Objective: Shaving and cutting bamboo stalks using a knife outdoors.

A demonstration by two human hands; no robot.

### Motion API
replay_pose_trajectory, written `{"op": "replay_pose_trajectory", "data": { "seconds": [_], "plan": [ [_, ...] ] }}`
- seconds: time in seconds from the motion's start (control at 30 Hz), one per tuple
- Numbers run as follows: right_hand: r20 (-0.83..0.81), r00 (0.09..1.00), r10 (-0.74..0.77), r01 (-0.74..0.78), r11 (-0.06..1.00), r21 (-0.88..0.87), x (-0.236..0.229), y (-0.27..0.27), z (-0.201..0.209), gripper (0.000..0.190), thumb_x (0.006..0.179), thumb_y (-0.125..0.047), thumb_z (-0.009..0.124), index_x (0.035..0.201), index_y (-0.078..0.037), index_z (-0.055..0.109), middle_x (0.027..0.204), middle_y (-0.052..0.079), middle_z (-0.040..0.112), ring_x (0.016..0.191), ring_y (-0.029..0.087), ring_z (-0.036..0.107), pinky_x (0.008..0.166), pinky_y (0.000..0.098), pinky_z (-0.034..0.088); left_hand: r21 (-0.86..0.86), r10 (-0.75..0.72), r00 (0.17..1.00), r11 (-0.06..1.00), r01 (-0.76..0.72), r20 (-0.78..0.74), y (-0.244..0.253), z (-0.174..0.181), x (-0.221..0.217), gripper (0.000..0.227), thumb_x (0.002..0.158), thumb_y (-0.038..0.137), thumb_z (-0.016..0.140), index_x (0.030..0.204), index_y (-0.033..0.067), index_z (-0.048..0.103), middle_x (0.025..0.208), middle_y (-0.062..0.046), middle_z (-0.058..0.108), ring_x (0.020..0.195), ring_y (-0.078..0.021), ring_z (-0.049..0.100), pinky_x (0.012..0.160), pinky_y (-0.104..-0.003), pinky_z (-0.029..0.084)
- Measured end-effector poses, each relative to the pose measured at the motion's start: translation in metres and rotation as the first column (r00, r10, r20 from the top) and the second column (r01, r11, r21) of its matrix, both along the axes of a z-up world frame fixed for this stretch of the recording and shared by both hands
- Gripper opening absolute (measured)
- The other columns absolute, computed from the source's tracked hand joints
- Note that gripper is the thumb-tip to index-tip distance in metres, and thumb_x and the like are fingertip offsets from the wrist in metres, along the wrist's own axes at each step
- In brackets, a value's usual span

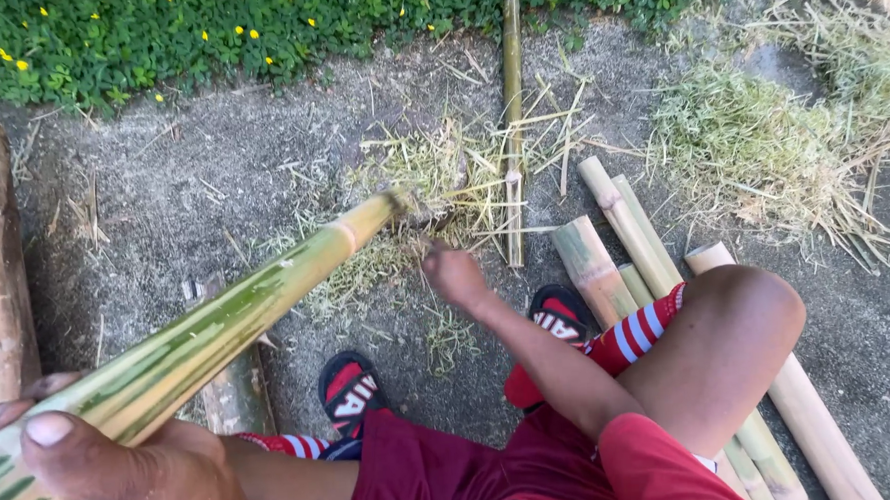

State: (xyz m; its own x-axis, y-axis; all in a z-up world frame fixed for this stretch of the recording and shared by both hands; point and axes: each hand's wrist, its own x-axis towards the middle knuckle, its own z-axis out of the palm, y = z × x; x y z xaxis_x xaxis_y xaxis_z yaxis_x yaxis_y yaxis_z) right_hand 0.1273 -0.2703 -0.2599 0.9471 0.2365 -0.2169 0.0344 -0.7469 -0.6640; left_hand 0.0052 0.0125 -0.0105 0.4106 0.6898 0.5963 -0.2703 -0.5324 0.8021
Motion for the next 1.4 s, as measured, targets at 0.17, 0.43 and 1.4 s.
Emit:
{"op": "replay_pose_trajectory", "data": {
  "seconds": [0.17,0.43,1.4],
  "plan": [
    [-0.252,0.959,-0.131,0.119,0.991,-0.062,0.003,-0.003,0.032,0.023,0.102,-0.013,0.037,0.105,-0.001,0.056,0.058,0.006,0.059,0.043,0.013,0.057,0.035,0.0298,0.054,0.147,0.056,0.993,0.988,-0.04,-0.105,-0.004,0.006,-0.002,0.037,0.123,0.031,0.044,0.113,-0.0038,0.05,0.104,-0.01,0.049,0.088,-0.0186,0.053,0.074,-0.026,0.046],
    [0.268,0.956,0.117,-0.156,0.979,0.131,-0.019,0.021,-0.016,0.022,0.099,-0.003,0.037,0.098,0.0,0.058,0.062,0.005,0.061,0.043,0.013,0.059,0.035,0.0268,0.053,-0.046,-0.176,0.972,0.982,0.185,0.154,0.004,-0.012,0.008,0.028,0.122,0.018,0.054,0.121,-0.0088,0.045,0.106,-0.014,0.045,0.091,-0.024,0.047,0.079,-0.033,0.043],
    [0.073,0.996,0.053,-0.063,0.988,0.144,-0.021,0.015,0.036,0.019,0.104,-0.01,0.04,0.102,-0.001,0.056,0.06,0.003,0.053,0.037,0.011,0.048,0.027,0.0297,0.045,-0.136,-0.183,0.977,0.971,0.197,0.109,0.009,-0.017,0.002,0.047,0.107,0.045,0.056,0.119,-0.0005,0.049,0.105,-0.013,0.055,0.096,-0.0211,0.062,0.085,-0.034,0.056]
  ]
}}
